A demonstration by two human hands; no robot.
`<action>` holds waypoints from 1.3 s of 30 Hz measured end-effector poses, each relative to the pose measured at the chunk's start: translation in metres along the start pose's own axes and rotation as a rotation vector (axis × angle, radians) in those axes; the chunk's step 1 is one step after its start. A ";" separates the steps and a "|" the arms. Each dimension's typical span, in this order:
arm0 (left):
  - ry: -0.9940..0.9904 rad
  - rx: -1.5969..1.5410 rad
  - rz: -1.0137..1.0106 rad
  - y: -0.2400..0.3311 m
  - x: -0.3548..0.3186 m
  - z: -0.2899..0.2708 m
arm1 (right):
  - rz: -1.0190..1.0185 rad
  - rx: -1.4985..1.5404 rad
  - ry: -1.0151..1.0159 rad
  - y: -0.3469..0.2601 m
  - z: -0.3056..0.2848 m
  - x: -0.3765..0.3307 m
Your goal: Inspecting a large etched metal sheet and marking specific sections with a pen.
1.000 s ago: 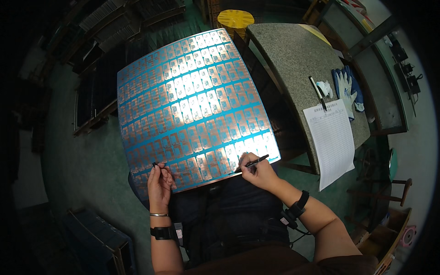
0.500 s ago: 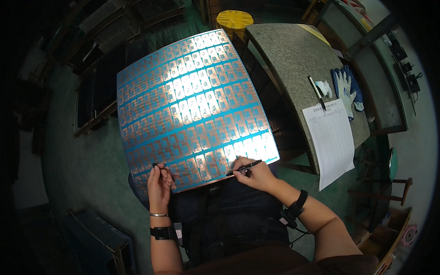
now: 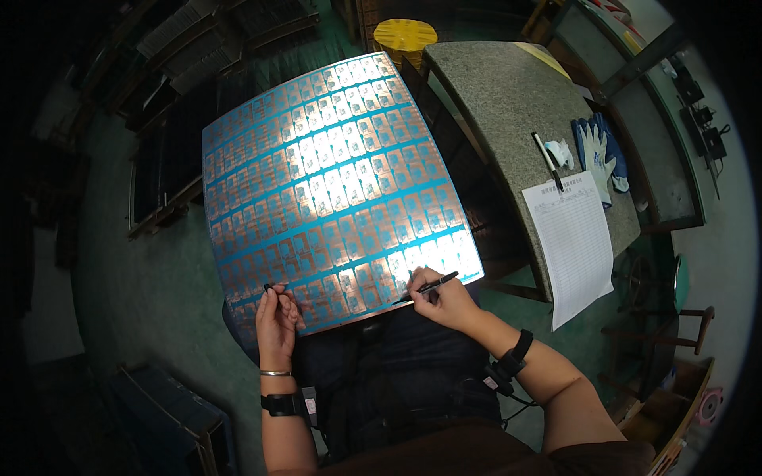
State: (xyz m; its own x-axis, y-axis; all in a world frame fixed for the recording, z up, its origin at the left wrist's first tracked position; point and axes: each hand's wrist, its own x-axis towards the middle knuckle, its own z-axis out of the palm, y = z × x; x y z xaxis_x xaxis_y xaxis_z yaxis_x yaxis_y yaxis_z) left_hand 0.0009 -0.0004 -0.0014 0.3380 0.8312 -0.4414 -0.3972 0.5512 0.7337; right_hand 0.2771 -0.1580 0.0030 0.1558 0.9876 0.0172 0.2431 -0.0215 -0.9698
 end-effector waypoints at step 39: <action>-0.791 0.784 -0.562 0.045 -0.052 0.089 | 0.321 0.516 -0.110 -0.083 -0.025 -0.019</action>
State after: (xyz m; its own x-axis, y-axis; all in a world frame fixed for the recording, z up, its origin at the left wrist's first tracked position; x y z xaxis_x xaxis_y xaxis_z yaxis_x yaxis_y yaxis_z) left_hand 0.0415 -0.0255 0.1007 0.8243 0.0728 -0.5614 0.4923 0.3977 0.7743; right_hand 0.2782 -0.1786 0.0898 0.0381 0.9552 -0.2936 -0.2985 -0.2695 -0.9156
